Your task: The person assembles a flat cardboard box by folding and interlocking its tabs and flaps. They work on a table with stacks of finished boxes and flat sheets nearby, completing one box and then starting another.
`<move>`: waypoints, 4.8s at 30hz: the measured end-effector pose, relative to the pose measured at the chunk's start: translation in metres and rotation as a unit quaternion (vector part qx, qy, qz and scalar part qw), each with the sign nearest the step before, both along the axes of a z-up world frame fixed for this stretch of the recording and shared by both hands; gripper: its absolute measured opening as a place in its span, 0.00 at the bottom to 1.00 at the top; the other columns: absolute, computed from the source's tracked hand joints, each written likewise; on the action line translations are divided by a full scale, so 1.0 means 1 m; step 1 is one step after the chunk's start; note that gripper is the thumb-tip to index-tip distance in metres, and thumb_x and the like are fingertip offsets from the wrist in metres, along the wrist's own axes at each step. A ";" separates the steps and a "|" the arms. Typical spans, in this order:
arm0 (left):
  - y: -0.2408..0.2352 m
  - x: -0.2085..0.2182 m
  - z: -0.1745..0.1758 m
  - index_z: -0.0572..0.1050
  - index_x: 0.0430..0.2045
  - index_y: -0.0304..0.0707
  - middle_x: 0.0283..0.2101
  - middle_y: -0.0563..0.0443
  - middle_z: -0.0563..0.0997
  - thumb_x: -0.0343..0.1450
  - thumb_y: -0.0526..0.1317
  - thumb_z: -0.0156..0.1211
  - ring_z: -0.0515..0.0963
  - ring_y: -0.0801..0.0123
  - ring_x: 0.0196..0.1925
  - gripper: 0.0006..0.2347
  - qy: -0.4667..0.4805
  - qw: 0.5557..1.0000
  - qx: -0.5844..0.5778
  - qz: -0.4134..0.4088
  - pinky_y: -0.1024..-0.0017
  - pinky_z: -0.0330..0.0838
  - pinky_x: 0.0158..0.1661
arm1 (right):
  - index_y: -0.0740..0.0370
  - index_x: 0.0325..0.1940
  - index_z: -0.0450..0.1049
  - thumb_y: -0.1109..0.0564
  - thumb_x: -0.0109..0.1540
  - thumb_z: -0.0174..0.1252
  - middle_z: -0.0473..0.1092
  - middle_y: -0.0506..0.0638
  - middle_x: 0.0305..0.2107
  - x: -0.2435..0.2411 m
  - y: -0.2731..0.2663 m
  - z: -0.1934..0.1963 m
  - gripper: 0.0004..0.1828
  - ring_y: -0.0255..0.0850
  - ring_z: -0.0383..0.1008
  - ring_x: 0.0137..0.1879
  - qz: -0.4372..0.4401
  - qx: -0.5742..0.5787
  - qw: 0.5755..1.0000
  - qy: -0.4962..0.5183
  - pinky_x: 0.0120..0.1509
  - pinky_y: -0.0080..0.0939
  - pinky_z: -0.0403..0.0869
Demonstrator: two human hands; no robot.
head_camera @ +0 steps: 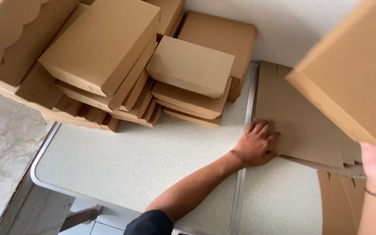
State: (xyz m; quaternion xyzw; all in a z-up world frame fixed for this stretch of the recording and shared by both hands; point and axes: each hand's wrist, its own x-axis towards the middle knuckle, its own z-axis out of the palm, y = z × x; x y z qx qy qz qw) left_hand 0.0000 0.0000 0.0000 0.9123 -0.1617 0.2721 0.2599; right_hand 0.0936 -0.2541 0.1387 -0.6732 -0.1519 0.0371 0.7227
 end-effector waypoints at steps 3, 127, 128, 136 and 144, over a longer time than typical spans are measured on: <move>0.006 -0.002 0.006 0.77 0.51 0.38 0.60 0.37 0.72 0.69 0.57 0.56 0.66 0.48 0.70 0.25 0.007 1.000 -0.007 -0.015 0.52 0.55 0.71 | 0.35 0.66 0.72 0.32 0.58 0.58 0.74 0.33 0.62 0.000 0.091 0.057 0.32 0.32 0.74 0.68 -0.049 0.072 0.988 0.127 0.63 0.40 0.75; 0.006 0.010 -0.009 0.75 0.51 0.46 0.62 0.39 0.71 0.64 0.54 0.59 0.67 0.44 0.69 0.23 0.034 0.998 -0.027 -0.053 0.49 0.60 0.66 | 0.62 0.65 0.64 0.51 0.62 0.70 0.57 0.72 0.65 -0.113 0.068 -0.029 0.33 0.65 0.62 0.73 0.025 -0.405 0.706 -0.581 0.79 0.78 0.54; 0.006 0.011 -0.010 0.76 0.51 0.45 0.62 0.39 0.72 0.65 0.57 0.60 0.67 0.44 0.69 0.24 0.037 0.998 -0.023 -0.050 0.50 0.59 0.67 | 0.68 0.65 0.64 0.56 0.60 0.68 0.56 0.73 0.68 -0.118 0.042 -0.028 0.33 0.66 0.59 0.76 -0.004 -0.423 0.763 -0.489 0.81 0.71 0.57; 0.019 0.015 0.015 0.79 0.37 0.47 0.49 0.54 0.81 0.71 0.57 0.59 0.75 0.57 0.59 0.15 0.012 0.998 -0.056 -0.034 0.52 0.63 0.57 | 0.73 0.66 0.68 0.61 0.61 0.60 0.64 0.69 0.67 -0.197 -0.110 -0.062 0.29 0.59 0.62 0.76 -0.103 -0.495 0.835 -0.216 0.81 0.57 0.62; 0.024 0.021 0.018 0.80 0.34 0.35 0.43 0.45 0.82 0.69 0.53 0.69 0.78 0.52 0.49 0.17 -0.041 0.991 -0.060 -0.112 0.57 0.72 0.55 | 0.52 0.67 0.69 0.36 0.44 0.70 0.58 0.48 0.74 -0.261 -0.132 -0.080 0.49 0.49 0.47 0.85 -0.058 -0.555 0.822 -0.112 0.81 0.75 0.37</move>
